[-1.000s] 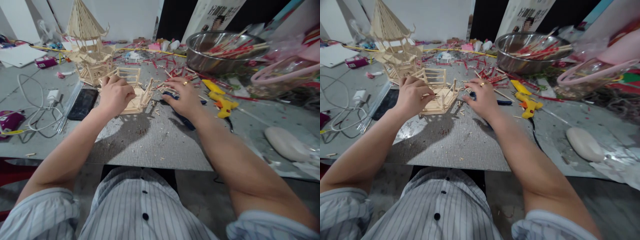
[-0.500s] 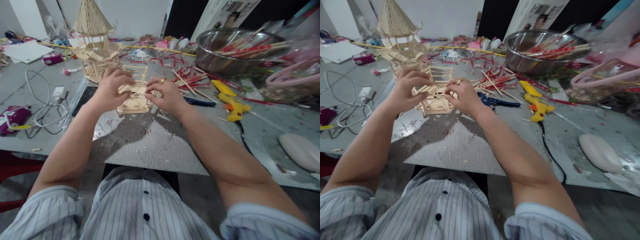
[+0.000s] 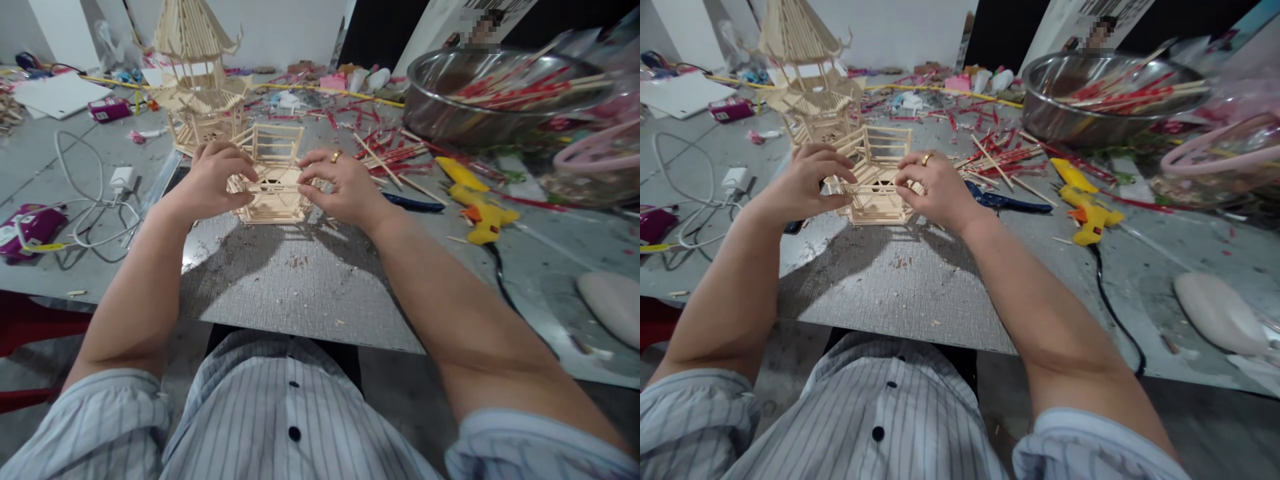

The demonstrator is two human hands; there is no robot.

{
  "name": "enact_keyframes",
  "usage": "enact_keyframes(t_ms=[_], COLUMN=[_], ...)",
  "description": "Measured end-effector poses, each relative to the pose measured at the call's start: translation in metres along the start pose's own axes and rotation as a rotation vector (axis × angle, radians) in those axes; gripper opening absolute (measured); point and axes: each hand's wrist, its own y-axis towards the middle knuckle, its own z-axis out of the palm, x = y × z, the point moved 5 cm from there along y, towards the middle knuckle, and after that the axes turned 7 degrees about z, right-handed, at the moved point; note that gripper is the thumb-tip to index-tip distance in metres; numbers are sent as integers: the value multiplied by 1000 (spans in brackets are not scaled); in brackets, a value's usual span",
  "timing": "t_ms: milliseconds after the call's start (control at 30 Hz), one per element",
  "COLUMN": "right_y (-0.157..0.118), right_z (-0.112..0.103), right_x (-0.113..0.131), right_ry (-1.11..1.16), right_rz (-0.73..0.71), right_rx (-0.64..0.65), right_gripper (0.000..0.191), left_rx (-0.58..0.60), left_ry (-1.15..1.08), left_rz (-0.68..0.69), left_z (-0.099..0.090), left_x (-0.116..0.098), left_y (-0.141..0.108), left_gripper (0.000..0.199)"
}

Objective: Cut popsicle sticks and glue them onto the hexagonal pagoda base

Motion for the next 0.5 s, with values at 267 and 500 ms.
enact_keyframes(t_ms=[267, 500], right_y=[-1, -2], right_z=[1, 2], right_x=[-2, -6], right_ry=[13, 56], right_rz=[24, 33], right_rx=[6, 1], right_gripper=[15, 19], left_rx=[-108, -78], left_ry=[93, 142], left_rz=[1, -33], left_z=[5, 10], left_x=[9, 7], left_y=[1, 0], left_gripper=[6, 10])
